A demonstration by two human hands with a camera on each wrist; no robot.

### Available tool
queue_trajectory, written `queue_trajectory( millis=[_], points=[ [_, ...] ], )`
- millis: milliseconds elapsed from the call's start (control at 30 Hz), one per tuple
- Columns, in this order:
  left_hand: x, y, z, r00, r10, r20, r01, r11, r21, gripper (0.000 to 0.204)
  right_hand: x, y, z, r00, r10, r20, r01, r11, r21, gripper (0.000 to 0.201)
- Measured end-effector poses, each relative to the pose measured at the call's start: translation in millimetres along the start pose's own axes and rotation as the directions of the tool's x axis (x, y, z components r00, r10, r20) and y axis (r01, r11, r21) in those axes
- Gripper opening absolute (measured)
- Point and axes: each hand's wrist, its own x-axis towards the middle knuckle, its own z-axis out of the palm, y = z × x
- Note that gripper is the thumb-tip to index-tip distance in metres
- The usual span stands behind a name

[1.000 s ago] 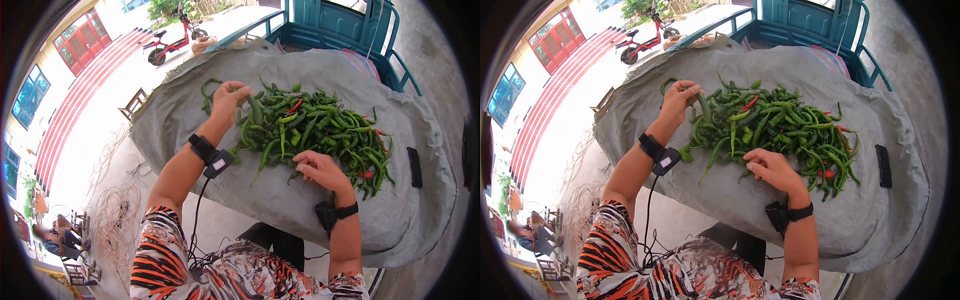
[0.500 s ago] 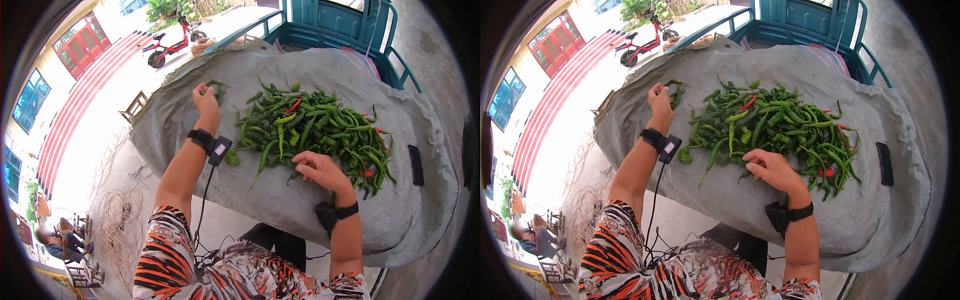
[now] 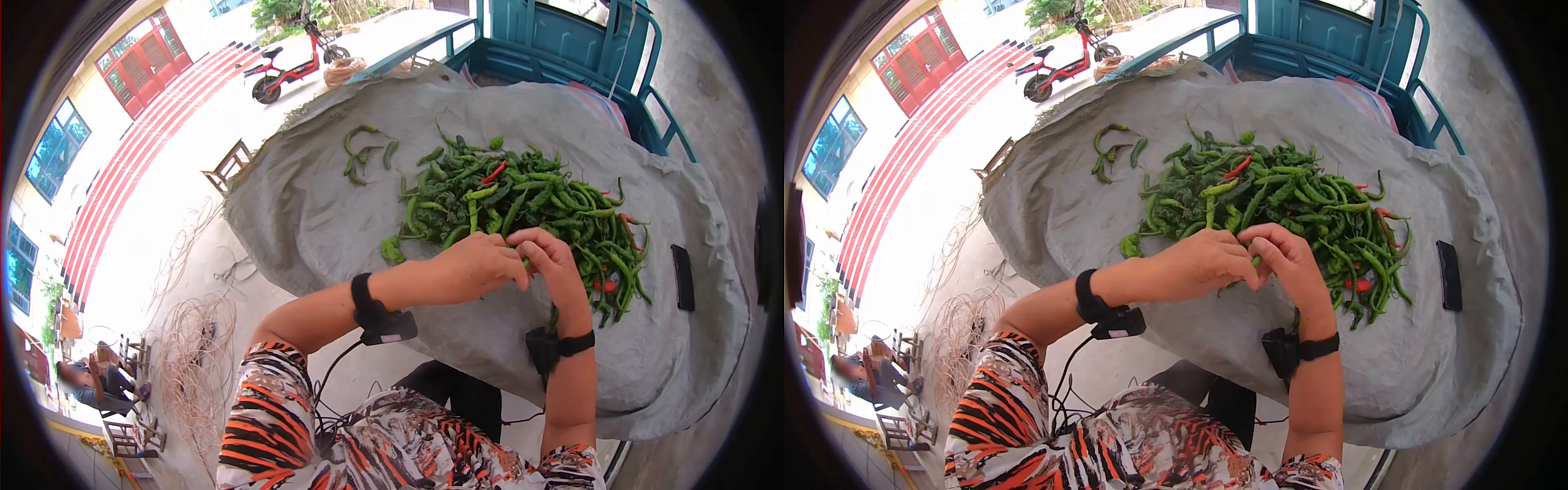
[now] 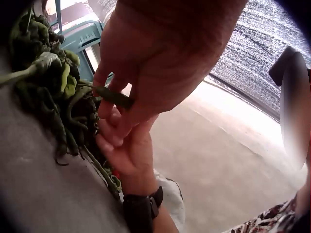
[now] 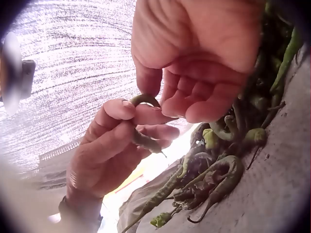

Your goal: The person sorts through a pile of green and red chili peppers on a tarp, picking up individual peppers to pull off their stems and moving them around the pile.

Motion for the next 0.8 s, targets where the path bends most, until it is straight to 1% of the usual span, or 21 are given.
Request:
queue_trajectory(
  millis=[100,167,200,233,300,400,500,600,700,733,800],
  points=[
    [-1.3,5.1,0.0,0.988,-0.134,-0.076,0.131,0.991,-0.042,0.023,1.1,4.1,-4.1,1.000,-0.025,-0.004,0.025,0.999,0.041,0.020],
    [-4.2,0.7,6.2,0.961,-0.215,-0.175,0.178,0.962,-0.208,0.024,0.2,3.1,-2.7,0.999,-0.043,0.001,0.043,0.993,0.108,0.017],
    [-4.1,2.1,6.4,0.940,-0.262,-0.219,0.194,0.937,-0.290,0.025,0.0,2.9,-1.8,0.999,-0.036,-0.011,0.037,0.995,0.098,0.016],
    [-4.4,4.6,5.3,0.920,-0.353,-0.171,0.277,0.893,-0.356,0.025,0.5,2.5,-0.9,0.999,-0.028,-0.023,0.030,0.996,0.087,0.015],
    [-5.7,13.1,-1.5,0.854,-0.516,-0.055,0.435,0.770,-0.467,0.026,1.4,1.7,0.8,0.999,-0.022,-0.043,0.025,0.997,0.069,0.013],
    [-8.2,16.7,-5.4,0.827,-0.561,0.019,0.484,0.695,-0.532,0.032,1.7,0.7,1.7,0.997,-0.031,-0.075,0.035,0.998,0.048,0.011],
    [-9.9,18.2,-13.9,0.744,-0.666,0.053,0.536,0.548,-0.642,0.036,1.5,0.6,1.4,0.991,-0.056,-0.123,0.062,0.997,0.048,0.011],
    [-15.8,2.9,-15.4,0.757,-0.653,0.010,0.446,0.507,-0.738,0.037,3.8,3.8,-1.1,0.980,-0.075,-0.187,0.089,0.994,0.069,0.011],
    [-20.2,-2.4,-25.8,0.743,-0.666,0.058,0.506,0.503,-0.701,0.036,4.6,5.4,-4.6,0.967,-0.061,-0.249,0.087,0.992,0.096,0.014],
    [-21.2,-3.5,-26.3,0.715,-0.698,0.041,0.524,0.497,-0.692,0.031,5.0,4.7,-1.6,0.962,-0.052,-0.269,0.083,0.991,0.106,0.015],
    [-23.4,-9.2,-32.5,0.664,-0.745,-0.062,0.563,0.553,-0.614,0.031,5.3,2.4,1.0,0.958,-0.025,-0.287,0.060,0.992,0.112,0.018]
  ],
)
